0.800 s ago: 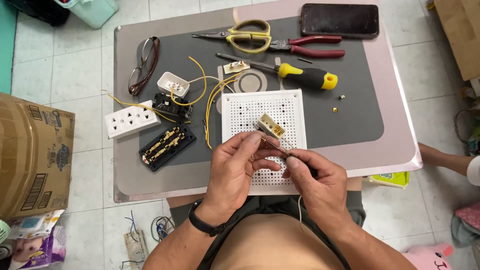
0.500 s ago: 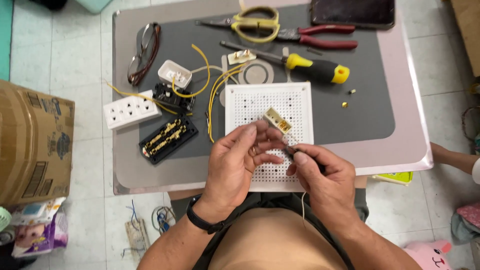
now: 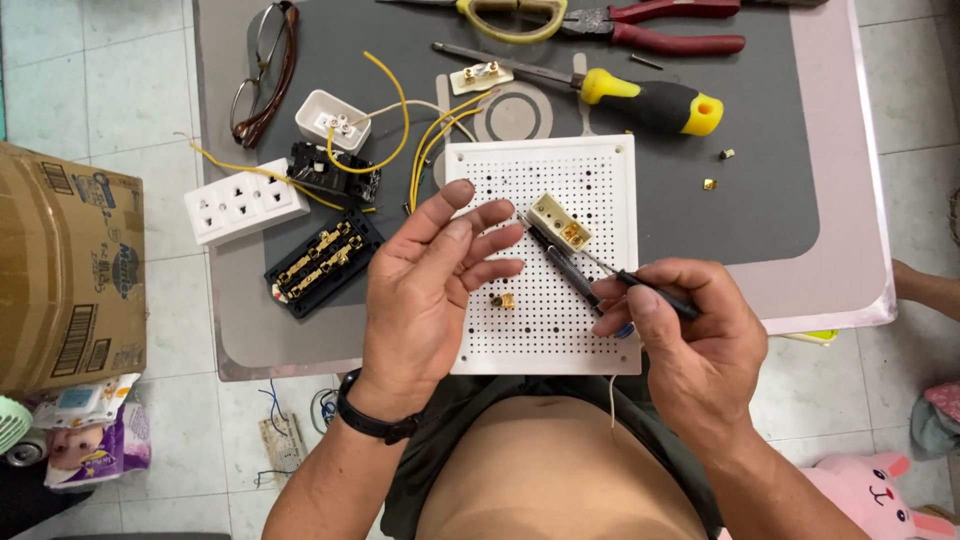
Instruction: Using a screwdriver to connect or adjust wires on a small electronic terminal block on a workbench.
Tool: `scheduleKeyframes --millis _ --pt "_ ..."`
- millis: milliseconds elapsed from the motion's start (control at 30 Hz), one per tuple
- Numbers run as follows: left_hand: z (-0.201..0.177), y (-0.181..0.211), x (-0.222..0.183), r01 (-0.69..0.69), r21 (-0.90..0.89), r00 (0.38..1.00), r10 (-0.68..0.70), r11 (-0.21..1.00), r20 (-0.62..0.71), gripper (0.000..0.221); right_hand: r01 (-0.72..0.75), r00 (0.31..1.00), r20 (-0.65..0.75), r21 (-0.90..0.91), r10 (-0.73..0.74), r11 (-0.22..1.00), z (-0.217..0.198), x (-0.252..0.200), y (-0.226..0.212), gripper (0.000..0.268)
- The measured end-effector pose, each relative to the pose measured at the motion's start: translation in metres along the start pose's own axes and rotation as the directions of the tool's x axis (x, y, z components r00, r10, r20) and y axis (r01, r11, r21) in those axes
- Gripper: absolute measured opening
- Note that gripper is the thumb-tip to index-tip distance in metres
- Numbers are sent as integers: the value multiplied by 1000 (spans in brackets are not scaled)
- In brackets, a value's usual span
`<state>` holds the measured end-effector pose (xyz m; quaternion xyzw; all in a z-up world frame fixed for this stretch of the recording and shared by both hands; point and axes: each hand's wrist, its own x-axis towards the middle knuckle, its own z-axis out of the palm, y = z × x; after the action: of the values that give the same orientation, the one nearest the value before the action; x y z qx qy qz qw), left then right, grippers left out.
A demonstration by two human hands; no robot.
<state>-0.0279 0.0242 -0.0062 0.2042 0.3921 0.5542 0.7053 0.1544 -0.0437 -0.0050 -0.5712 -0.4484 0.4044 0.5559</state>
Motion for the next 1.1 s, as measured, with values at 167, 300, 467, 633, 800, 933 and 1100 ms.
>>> scheduleKeyframes --millis 167,300,467,633,800,933,1100 --pt "8 -7 1 22 -26 1000 -22 999 7 37 -45 996 -77 59 49 997 7 5 -1 10" --pt "16 -9 0 9 24 1000 -9 1000 21 39 -27 998 -50 28 28 999 14 9 -7 15" --pt "18 -6 0 68 2 996 -68 998 59 38 29 999 -15 34 -29 999 17 15 -2 16" --pt "19 -9 1 95 14 994 -96 995 58 36 45 999 -5 57 -45 997 18 17 0 13" --pt "23 -9 1 115 22 991 -116 993 66 37 -3 1000 -6 98 4 995 18 18 1 12" --pt "21 -15 2 113 0 990 -113 994 86 34 -16 1000 -19 103 18 995 17 16 0 12" --pt "24 -21 -2 -2 138 999 -5 990 51 41 3 1000 -16 2 -3 1000 15 17 -5 15"
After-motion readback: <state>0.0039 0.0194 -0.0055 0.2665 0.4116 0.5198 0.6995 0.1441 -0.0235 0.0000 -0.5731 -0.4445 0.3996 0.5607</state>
